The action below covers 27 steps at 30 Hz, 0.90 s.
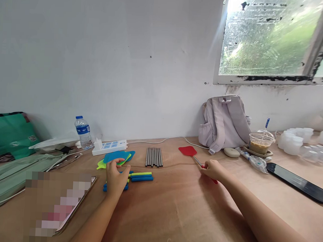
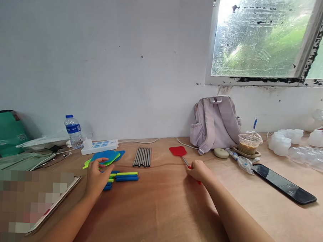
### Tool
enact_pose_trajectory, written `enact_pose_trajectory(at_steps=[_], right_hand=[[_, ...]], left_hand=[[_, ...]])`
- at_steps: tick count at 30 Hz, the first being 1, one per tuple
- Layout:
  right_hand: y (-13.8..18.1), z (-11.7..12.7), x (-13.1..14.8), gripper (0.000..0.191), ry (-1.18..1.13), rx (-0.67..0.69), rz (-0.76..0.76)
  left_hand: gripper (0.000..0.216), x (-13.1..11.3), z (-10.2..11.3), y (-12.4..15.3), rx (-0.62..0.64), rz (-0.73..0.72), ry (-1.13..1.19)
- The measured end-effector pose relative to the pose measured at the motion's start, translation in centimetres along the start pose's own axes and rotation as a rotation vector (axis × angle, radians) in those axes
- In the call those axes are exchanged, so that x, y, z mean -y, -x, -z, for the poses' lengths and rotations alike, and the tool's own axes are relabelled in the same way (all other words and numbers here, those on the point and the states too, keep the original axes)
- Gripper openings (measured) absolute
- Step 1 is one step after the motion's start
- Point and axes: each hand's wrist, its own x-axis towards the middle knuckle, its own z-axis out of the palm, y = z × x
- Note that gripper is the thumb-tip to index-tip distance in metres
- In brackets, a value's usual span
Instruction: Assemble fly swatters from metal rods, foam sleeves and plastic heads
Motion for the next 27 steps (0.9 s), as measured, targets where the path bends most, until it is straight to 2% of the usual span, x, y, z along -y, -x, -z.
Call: enact_pose_trajectory(at_steps=[7, 13, 22, 27], right_hand=[[-1.0, 0.0, -1.8, 0.007, 0.106, 0.038, -0.129], [-0.8, 0.2, -1.6, 0.006, 0.101, 0.080, -0.150], [-0.9, -0.1, -1.3, 0.004, 0.072, 0.090, -0.121], [-0.7, 0.0, -1.3, 0.003, 0.067, 0.094, -0.112]], left_hand=[[0.020, 0.5, -0.1, -0.3, 0.055, 0.101, -0.013], [0.017, 0.4, -0.1, -0.3, 0.091, 0.119, -0.011], [0.013, 0.8, -0.2, -0.3, 0.127, 0.096, -0.019], [0.008, 1.1, -0.3, -0.3, 0.136, 0.010, -0.062]])
